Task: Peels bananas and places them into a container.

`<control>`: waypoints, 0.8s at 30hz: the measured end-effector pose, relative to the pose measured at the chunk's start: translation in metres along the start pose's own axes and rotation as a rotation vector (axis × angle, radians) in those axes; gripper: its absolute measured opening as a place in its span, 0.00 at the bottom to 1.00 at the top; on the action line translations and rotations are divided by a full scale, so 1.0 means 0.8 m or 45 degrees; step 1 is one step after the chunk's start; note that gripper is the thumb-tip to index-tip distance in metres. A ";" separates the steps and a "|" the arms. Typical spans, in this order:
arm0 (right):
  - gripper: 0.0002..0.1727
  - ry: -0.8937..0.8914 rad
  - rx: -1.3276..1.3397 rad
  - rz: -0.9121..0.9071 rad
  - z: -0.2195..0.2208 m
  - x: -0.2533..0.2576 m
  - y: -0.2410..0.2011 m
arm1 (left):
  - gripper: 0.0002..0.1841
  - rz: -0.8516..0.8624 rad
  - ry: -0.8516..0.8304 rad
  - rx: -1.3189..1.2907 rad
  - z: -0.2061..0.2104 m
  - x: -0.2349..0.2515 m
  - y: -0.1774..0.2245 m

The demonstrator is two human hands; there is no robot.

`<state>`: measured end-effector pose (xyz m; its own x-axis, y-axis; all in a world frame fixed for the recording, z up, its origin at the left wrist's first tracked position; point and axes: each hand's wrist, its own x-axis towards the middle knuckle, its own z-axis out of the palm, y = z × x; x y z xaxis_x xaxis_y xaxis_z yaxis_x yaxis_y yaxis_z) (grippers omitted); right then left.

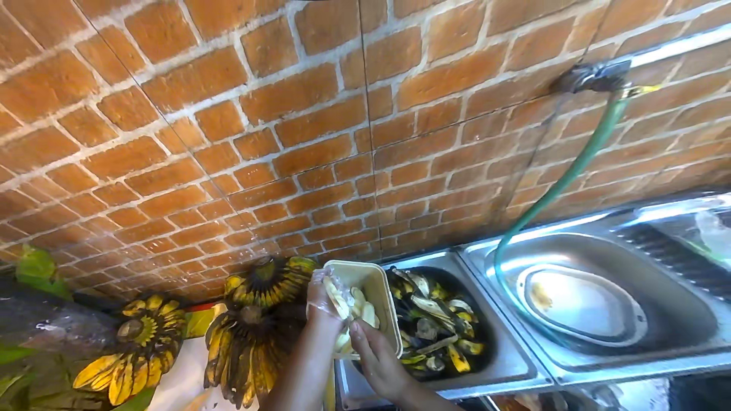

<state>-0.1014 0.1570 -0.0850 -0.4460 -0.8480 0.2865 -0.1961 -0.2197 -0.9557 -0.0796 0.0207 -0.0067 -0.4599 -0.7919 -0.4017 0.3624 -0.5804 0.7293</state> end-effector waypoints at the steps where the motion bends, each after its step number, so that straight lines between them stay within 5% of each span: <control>1: 0.27 0.002 -0.014 0.006 0.000 -0.001 0.001 | 0.13 -0.019 0.007 0.005 0.000 -0.002 0.000; 24: 0.26 -0.078 -0.245 0.284 -0.010 0.009 0.012 | 0.16 -0.066 0.038 0.016 -0.005 -0.018 -0.011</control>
<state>-0.1132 0.1528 -0.0920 -0.4440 -0.8940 0.0606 -0.2639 0.0658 -0.9623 -0.0730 0.0365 -0.0097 -0.4532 -0.7661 -0.4558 0.3281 -0.6188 0.7137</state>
